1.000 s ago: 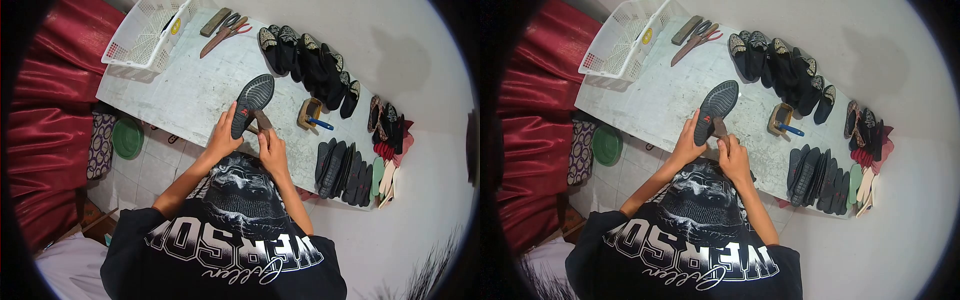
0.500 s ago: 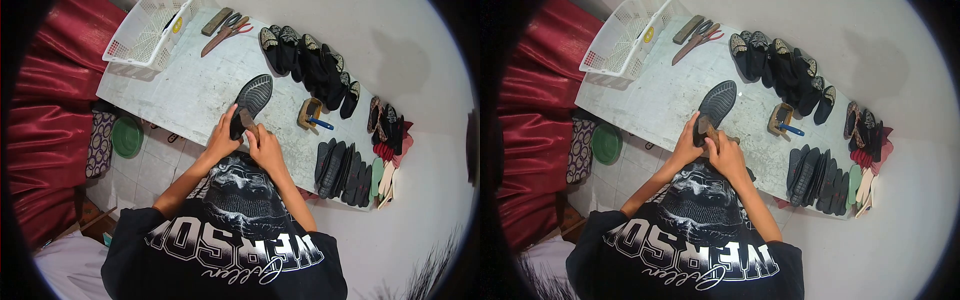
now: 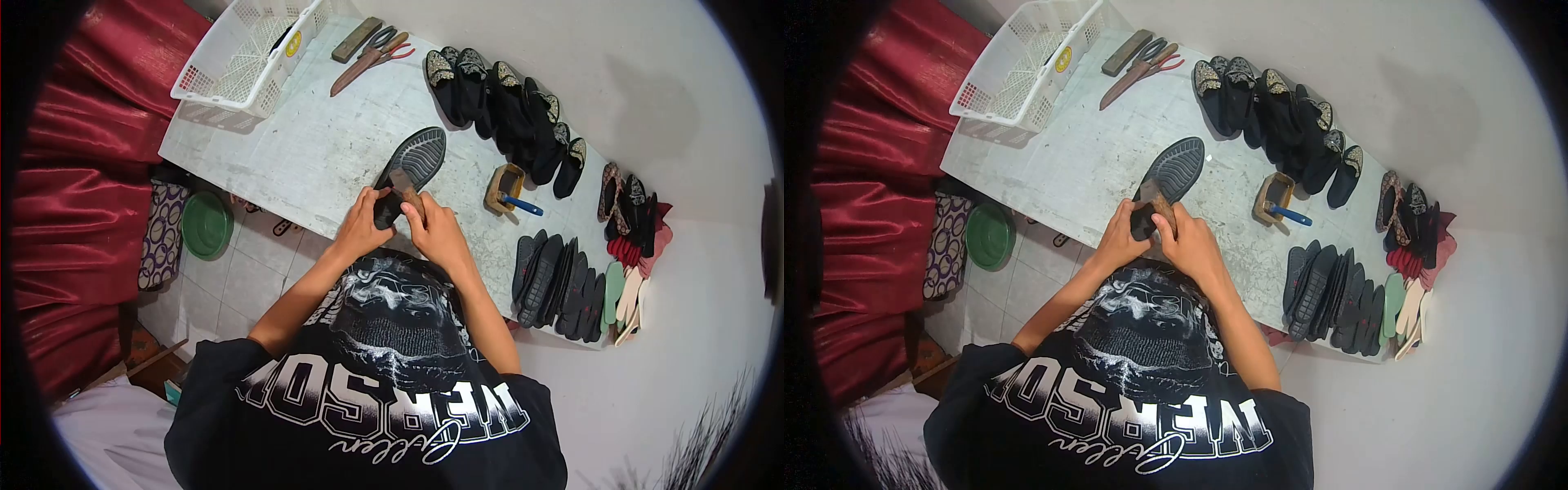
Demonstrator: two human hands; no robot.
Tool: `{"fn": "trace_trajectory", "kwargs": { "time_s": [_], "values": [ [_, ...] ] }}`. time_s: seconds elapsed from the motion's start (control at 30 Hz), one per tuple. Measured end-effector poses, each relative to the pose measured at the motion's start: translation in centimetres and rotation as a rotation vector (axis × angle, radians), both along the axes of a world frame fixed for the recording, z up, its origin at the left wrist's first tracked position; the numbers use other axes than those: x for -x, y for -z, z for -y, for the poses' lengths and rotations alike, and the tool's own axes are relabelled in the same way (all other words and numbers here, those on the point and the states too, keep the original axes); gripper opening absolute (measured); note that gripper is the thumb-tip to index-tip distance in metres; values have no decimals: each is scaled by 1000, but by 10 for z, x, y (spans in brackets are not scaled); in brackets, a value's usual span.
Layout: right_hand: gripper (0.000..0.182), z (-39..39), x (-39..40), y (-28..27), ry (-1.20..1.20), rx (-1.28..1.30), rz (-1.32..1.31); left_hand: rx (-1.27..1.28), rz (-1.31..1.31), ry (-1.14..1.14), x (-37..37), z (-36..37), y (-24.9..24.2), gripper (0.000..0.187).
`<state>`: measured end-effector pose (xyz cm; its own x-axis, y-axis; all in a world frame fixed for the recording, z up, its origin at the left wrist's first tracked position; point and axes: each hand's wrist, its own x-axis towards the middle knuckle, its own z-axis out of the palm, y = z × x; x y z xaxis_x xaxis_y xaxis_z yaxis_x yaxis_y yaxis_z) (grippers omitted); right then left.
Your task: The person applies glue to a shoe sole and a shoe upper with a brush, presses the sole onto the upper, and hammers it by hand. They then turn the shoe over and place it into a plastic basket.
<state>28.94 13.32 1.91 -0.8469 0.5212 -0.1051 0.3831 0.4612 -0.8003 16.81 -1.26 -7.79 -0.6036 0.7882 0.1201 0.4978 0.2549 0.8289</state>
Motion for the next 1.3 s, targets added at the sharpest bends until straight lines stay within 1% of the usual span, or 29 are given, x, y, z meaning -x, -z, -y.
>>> {"fn": "trace_trajectory", "kwargs": {
  "time_s": [0.03,0.13,0.23,0.37,0.43,0.47,0.53,0.57,0.63,0.67,0.73,0.77,0.83,0.87,0.93,1.03,1.07,1.1,1.17,1.2,1.3],
  "values": [
    [38,-1,2,1,-12,-22,58,8,-5,-3,1,0,-1,75],
    [37,-2,3,0,-17,-22,-20,-13,3,-16,-1,4,-5,75],
    [37,-5,7,6,-1,-57,29,21,52,34,5,3,-8,74],
    [36,-12,8,12,-24,-28,14,48,78,34,7,5,-9,72],
    [35,-13,6,13,-1,-44,-109,31,72,46,6,5,-7,73],
    [35,-17,7,13,-2,-44,-107,31,74,45,5,6,-5,73],
    [38,-26,12,4,-19,43,23,28,74,44,5,5,-5,75],
    [38,-26,13,2,-15,42,19,27,70,48,6,5,-5,75],
    [38,-23,13,1,55,91,-231,63,50,54,5,7,-12,75],
    [38,-25,15,2,55,94,-231,65,50,53,5,7,-15,75],
    [39,-33,20,3,61,67,-47,116,83,47,5,4,-22,80],
    [39,-33,19,5,73,66,-48,115,81,58,5,2,-23,80],
    [38,-32,21,7,47,-21,-18,112,-86,17,5,-4,-28,86],
    [38,-32,21,6,54,-20,-19,114,-87,24,7,-8,-30,86],
    [39,-31,21,3,57,22,17,146,-167,-84,13,-28,-40,86],
    [39,-31,22,8,71,55,-14,109,-94,-124,22,-61,-47,88],
    [39,-31,23,6,70,49,-15,140,-77,-133,24,-71,-51,92],
    [39,-31,23,5,70,43,-2,134,-78,-133,26,-79,-50,92],
    [39,-31,25,2,75,26,6,100,-72,-104,32,-93,-43,90],
    [40,-30,25,2,86,43,-1,148,13,-64,36,-97,-42,87],
    [42,-28,22,1,100,80,0,100,6,-42,39,-93,-37,82]
  ]
}}
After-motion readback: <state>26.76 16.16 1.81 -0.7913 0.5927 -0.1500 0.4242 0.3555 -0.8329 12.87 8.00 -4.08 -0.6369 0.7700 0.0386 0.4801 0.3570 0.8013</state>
